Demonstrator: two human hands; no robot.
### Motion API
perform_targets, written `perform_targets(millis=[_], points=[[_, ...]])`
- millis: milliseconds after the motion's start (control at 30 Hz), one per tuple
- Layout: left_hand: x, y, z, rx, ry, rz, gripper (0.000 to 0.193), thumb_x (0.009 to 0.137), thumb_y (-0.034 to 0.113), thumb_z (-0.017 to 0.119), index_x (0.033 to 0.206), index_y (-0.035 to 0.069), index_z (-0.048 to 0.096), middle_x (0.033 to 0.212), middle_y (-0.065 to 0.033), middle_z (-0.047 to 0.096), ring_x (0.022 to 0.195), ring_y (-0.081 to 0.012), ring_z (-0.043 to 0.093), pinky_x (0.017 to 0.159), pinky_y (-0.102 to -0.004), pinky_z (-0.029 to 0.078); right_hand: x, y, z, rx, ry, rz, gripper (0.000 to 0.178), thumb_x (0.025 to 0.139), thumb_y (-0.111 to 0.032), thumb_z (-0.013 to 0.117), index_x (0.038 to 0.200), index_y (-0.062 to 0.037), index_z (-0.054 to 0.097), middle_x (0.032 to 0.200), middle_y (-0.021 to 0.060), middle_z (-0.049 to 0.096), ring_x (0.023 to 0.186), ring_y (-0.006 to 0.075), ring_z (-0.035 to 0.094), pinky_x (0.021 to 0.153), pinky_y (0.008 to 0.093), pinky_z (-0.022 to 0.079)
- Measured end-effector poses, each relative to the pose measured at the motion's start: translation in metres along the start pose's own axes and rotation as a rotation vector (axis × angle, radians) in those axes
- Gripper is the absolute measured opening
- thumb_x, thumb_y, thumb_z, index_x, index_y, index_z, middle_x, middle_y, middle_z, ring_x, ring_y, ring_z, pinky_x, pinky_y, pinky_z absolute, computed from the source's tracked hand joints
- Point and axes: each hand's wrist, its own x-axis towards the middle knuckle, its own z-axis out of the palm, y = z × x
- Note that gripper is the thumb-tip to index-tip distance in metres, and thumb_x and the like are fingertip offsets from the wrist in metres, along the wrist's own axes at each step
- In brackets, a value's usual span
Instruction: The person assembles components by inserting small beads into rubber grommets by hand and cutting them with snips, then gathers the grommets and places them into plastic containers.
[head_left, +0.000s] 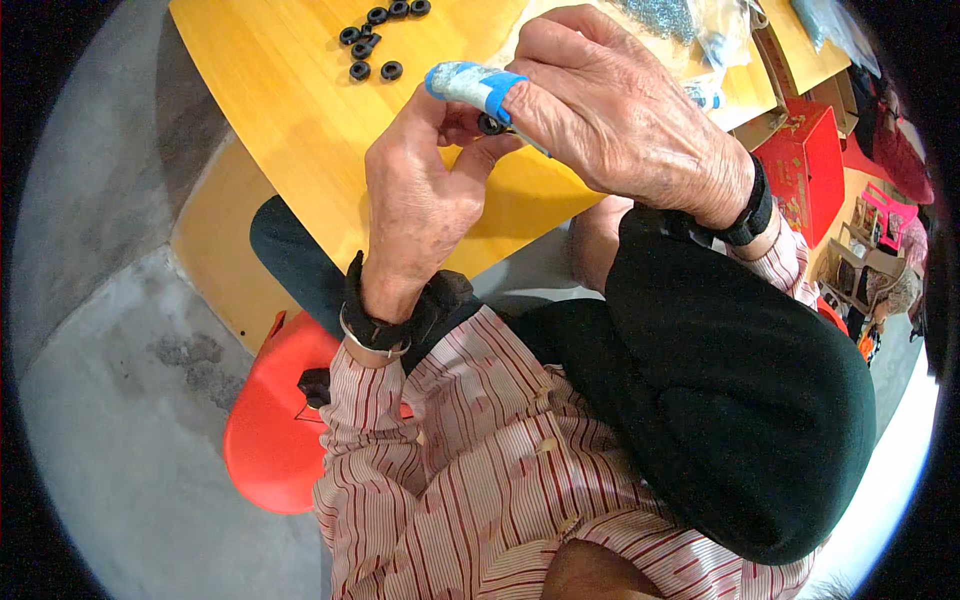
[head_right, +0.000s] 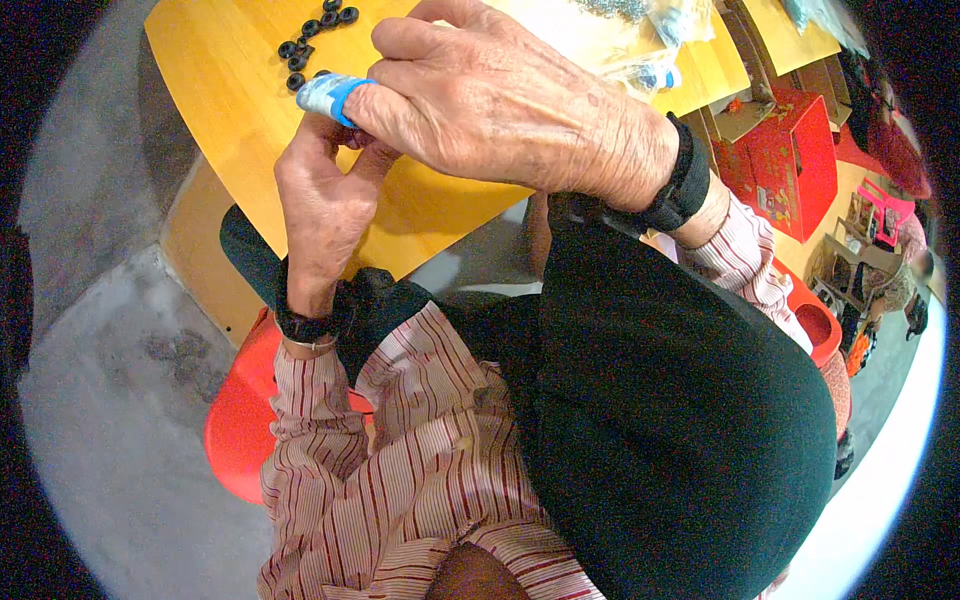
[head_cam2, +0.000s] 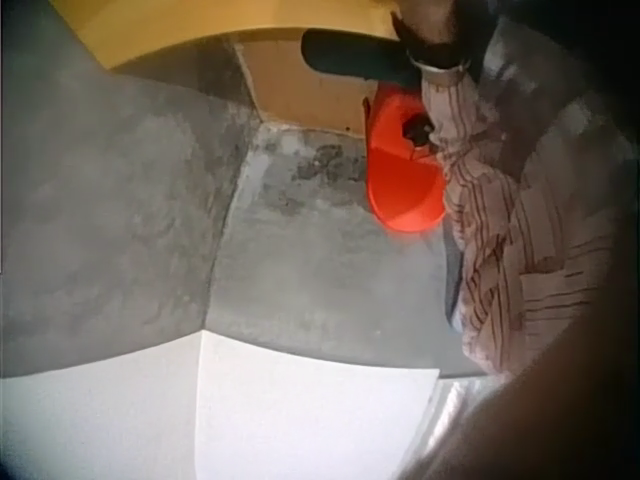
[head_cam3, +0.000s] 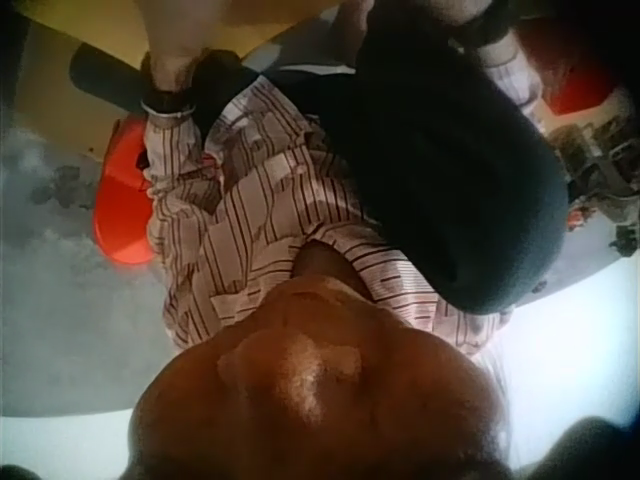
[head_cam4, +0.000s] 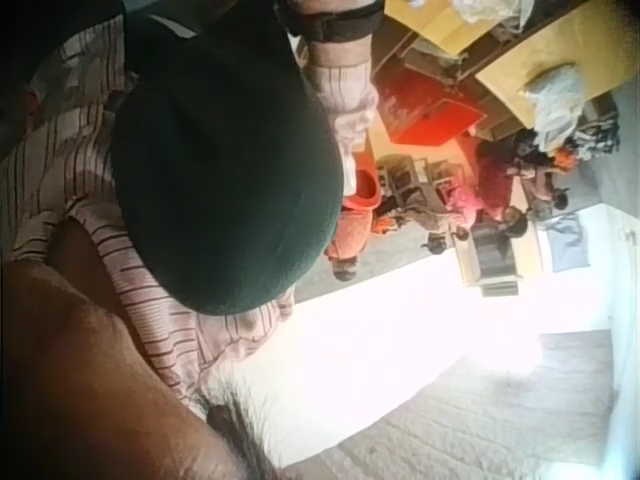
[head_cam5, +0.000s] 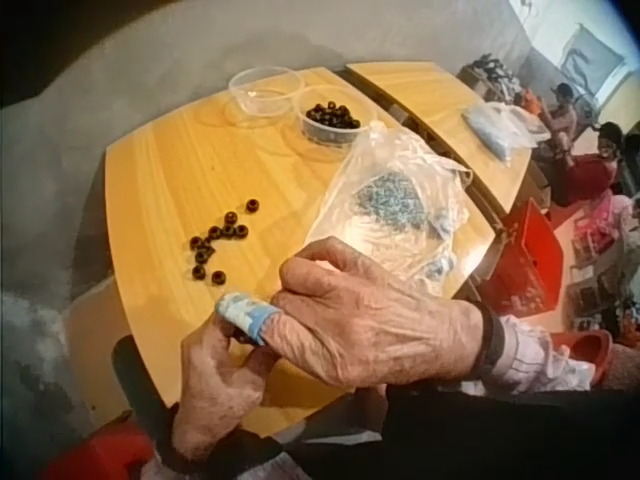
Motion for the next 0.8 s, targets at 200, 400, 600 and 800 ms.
perform_targets(millis=[200,400,600,800], points=[[0.000,-0.018,0.003,-0.126,0.011,-0.022,0.023,0.075,0.001,0.072,0.093,0.000,0.059,0.077,-0.0065,0.064,0.070,-0.0121,0.060,0.069,-0.0267,0.050,-0.002,0.000,-0.002,0.006,-0.017,0.023,0.034,0.081,-0.008,0.060,0.112,0.0040,0.053,0.082,0.0094,0.054,0.075,0.0226,0.051,0.070,0.0352,0.045],[-0.005,-0.024,-0.012,-0.475,-0.106,-0.206,0.023,0.078,-0.003,0.068,0.099,-0.002,0.057,0.087,-0.0028,0.061,0.080,-0.0082,0.058,0.076,-0.0216,0.048,-0.001,0.047,0.034,-0.032,0.317,-0.268,0.050,0.079,-0.005,0.063,0.125,0.0035,0.047,0.080,0.0109,0.054,0.067,0.0244,0.051,0.060,0.0342,0.044],[-0.012,-0.030,-0.014,-0.600,-0.087,-0.200,0.023,0.079,-0.004,0.067,0.100,-0.002,0.057,0.089,-0.0026,0.061,0.078,-0.0075,0.056,0.076,-0.0203,0.047,-0.004,0.076,0.046,-0.051,0.215,-0.179,0.023,0.079,-0.002,0.061,0.100,-0.0008,0.051,0.072,0.0101,0.047,0.063,0.0258,0.043,0.060,0.0349,0.038],[-0.025,-0.044,-0.031,-0.383,-0.055,-0.173,0.024,0.080,-0.002,0.067,0.102,0.000,0.058,0.088,-0.0011,0.061,0.078,-0.0065,0.055,0.074,-0.0202,0.046,0.019,0.068,0.053,-0.090,0.050,-0.047,0.013,0.076,0.000,0.058,0.084,-0.0018,0.047,0.072,0.0126,0.048,0.066,0.0319,0.045,0.064,0.0377,0.040]])
